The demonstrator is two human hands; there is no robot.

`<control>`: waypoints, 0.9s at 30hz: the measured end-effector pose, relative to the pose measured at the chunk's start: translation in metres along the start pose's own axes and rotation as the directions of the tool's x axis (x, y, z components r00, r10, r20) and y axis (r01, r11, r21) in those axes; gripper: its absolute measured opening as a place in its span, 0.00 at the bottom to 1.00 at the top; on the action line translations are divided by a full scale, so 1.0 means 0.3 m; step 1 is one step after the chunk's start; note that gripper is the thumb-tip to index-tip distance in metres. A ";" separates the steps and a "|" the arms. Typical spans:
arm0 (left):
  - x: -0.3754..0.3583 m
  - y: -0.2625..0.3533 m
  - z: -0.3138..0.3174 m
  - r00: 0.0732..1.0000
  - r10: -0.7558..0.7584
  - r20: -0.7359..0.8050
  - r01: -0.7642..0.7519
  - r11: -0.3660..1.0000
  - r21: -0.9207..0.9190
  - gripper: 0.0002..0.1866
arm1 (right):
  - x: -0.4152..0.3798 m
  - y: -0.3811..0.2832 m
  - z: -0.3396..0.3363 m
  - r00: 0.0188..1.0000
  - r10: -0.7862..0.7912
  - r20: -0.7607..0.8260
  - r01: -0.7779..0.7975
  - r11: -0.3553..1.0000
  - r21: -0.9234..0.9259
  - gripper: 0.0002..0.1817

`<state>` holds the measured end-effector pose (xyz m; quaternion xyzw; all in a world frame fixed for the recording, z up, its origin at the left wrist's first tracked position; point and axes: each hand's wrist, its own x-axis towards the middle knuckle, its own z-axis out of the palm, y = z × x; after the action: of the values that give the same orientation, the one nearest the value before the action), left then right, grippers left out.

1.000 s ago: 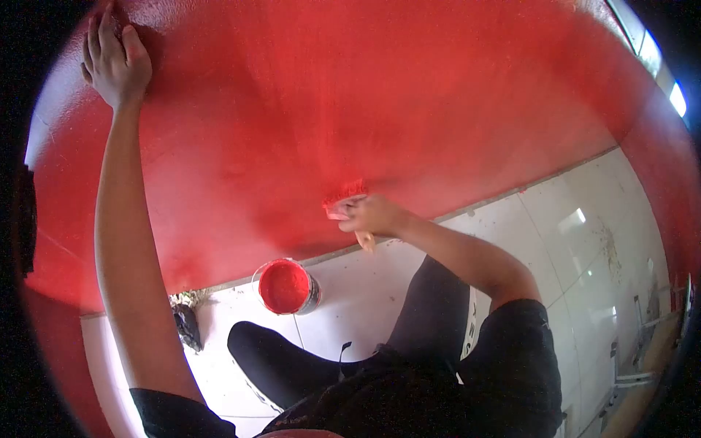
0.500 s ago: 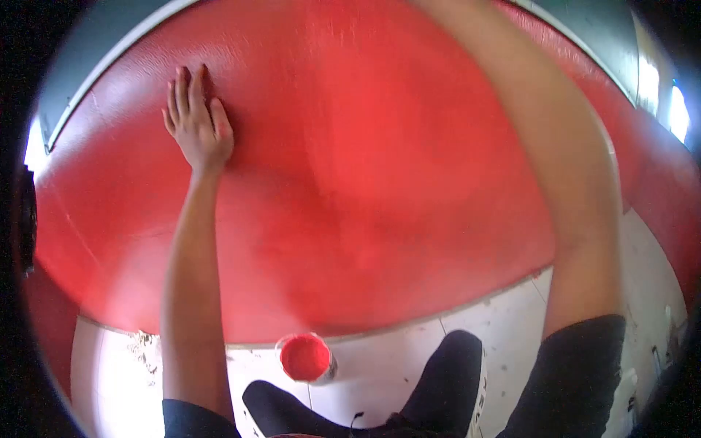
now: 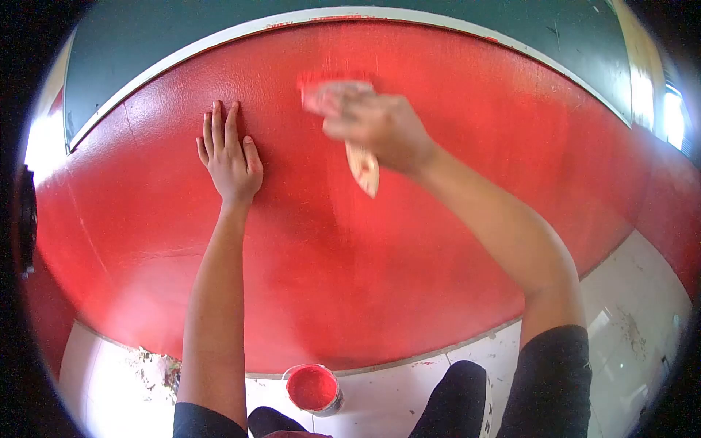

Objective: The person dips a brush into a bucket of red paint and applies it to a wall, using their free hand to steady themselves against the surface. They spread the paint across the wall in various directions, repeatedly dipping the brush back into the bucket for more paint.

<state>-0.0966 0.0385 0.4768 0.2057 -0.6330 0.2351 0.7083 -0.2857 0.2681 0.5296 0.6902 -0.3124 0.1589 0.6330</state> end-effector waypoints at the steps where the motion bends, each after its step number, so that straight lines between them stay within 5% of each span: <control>1: 0.001 0.001 0.000 1.000 0.000 -0.003 0.000 1.000 0.001 0.33 | 0.026 0.040 -0.006 0.998 0.060 -0.025 -0.061 0.998 -0.017 0.07; 5: -0.001 -0.005 0.003 1.000 0.001 0.002 -0.001 1.000 -0.001 0.33 | 0.101 0.174 0.030 0.985 0.052 -0.162 -0.050 0.999 0.018 0.08; 13: -0.002 -0.001 0.005 1.000 0.005 -0.008 -0.005 1.000 0.004 0.34 | 0.114 0.256 0.060 0.995 0.038 -0.089 -0.055 0.981 -0.187 0.11; 16: 0.000 -0.002 0.002 1.000 0.008 -0.007 -0.008 1.000 0.002 0.34 | 0.121 0.257 0.061 0.966 0.259 -0.019 -0.256 0.964 0.075 0.11; 19: 0.001 0.002 0.003 1.000 0.003 0.000 -0.003 1.000 0.006 0.33 | 0.133 0.261 0.031 0.975 0.205 -0.086 -0.194 0.974 0.116 0.07; 22: 0.000 0.006 0.002 1.000 0.001 0.000 -0.001 1.000 0.019 0.33 | 0.152 0.249 -0.041 0.926 0.351 0.139 -0.377 0.871 0.316 0.04; 24: -0.001 0.006 0.001 1.000 0.001 0.010 -0.001 0.999 0.032 0.33 | 0.158 0.186 -0.062 0.948 0.202 0.247 -0.295 0.851 0.434 0.02; 27: -0.001 0.008 -0.004 1.000 -0.004 0.015 0.004 1.000 0.023 0.33 | 0.103 -0.020 -0.105 0.833 -0.029 0.553 -0.409 0.641 0.650 0.02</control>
<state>-0.0972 0.0412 0.4764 0.2167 -0.6350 0.2393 0.7018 -0.2531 0.2917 0.5486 0.8646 -0.4504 0.1504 0.1644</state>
